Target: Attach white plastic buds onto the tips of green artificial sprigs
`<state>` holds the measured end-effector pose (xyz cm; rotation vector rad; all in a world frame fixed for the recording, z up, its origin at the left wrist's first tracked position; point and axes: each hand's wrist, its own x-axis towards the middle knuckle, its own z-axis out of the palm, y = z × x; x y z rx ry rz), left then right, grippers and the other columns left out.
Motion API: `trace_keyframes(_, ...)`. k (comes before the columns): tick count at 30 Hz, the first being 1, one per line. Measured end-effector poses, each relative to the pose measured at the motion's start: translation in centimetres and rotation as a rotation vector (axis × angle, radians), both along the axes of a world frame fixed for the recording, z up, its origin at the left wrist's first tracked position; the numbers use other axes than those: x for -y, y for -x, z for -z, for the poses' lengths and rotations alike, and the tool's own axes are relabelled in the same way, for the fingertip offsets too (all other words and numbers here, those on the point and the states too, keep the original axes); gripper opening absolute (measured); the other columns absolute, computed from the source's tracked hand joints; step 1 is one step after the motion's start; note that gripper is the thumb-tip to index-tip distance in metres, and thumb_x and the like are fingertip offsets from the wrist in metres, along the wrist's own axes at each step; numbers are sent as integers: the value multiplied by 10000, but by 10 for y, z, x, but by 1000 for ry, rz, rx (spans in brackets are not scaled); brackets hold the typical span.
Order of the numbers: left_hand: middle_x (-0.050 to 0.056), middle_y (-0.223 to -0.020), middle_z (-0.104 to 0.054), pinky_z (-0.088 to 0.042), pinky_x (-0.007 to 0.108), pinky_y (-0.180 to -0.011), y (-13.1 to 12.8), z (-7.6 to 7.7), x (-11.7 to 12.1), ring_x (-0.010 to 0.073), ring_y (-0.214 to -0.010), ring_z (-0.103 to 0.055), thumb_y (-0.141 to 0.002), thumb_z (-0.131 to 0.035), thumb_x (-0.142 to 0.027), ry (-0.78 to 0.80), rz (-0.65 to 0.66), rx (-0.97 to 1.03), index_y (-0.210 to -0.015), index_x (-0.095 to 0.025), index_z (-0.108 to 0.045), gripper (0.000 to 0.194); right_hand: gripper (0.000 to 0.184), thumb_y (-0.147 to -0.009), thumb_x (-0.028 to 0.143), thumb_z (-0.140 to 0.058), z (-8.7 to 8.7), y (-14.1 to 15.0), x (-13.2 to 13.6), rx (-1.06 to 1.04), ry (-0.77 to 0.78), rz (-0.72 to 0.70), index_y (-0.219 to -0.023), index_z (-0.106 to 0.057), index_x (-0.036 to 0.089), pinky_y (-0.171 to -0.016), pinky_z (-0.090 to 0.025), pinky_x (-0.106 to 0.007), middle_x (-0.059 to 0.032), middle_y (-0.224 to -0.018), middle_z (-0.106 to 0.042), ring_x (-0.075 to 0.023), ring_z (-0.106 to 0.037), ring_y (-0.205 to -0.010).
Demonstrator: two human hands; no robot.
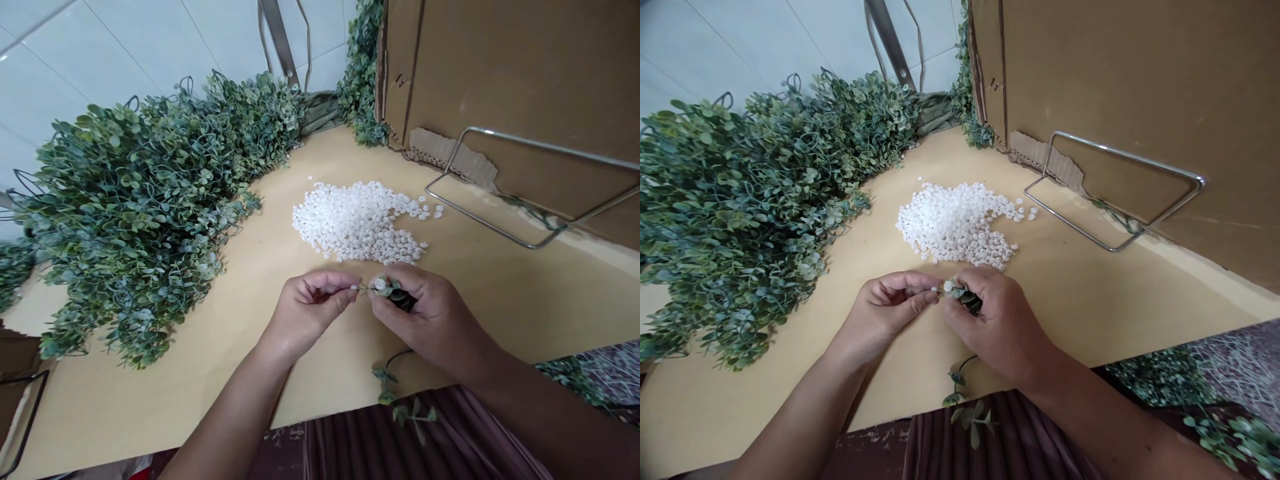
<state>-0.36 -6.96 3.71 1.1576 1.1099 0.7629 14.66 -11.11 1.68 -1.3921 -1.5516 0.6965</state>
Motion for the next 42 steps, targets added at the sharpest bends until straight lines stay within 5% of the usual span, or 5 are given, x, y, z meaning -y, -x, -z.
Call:
trace_keyframes(9, 26, -702, -723, -520, 257, -739, -2, -2, 0, 125, -674, -639, -645, -696, -83, -14, 30, -60, -662, -150, -730, 77, 146, -728, 164, -482, 0, 1, 0, 36, 10, -24, -585, -467, 186, -531, -368, -234, 27, -539, -445, -115, -449, -549)
trace_keyframes(42, 15, -635, -711, -525, 254, -684, -1, 0, -2, 117, -604, -631, -628, -730, -118, 49, 9, -41, -661, -168, -734, 60, 127, -702, 176, -468, 0, 1, 0, 31, 44, 4, -576, -477, 187, -515, -358, -240, 26, -542, -425, -116, -427, -533)
